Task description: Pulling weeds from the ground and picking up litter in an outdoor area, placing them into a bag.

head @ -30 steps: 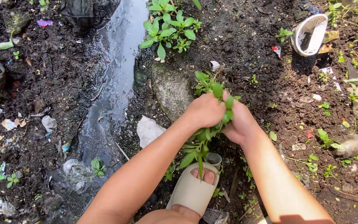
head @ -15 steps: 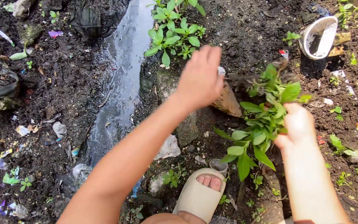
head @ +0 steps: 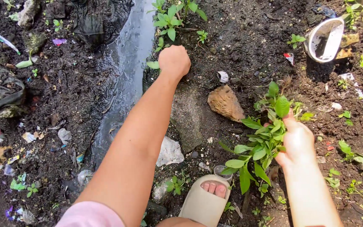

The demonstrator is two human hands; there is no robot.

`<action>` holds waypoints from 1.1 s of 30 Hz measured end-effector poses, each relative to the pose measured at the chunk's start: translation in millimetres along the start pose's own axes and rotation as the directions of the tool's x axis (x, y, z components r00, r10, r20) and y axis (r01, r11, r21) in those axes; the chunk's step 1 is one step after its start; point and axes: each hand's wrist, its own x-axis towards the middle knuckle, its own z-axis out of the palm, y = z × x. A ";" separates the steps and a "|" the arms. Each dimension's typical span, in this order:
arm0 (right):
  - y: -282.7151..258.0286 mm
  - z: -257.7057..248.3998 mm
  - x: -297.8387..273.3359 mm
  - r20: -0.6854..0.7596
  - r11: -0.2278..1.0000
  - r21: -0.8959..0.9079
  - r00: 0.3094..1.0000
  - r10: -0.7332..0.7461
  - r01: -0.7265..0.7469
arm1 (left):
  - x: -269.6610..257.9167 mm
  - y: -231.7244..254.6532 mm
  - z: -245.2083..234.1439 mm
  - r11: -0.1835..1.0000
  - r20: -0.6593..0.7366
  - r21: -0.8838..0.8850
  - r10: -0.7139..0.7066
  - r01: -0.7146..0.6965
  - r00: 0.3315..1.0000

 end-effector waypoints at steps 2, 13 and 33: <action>18.9 -8.0 16.7 0.047 1.000 0.022 0.999 -0.008 0.007 | -6.9 -1.7 5.2 0.989 -0.084 -0.136 -0.063 0.051 0.994; 17.3 42.8 -18.1 -0.002 0.969 -0.225 0.994 0.106 -0.103 | -23.3 -0.4 1.2 0.525 0.009 -0.796 -0.487 0.301 0.873; -4.0 59.7 -17.4 -0.087 0.964 -0.225 0.989 0.122 -0.139 | 117.3 28.8 -41.8 0.876 -0.058 0.284 0.421 -0.390 0.905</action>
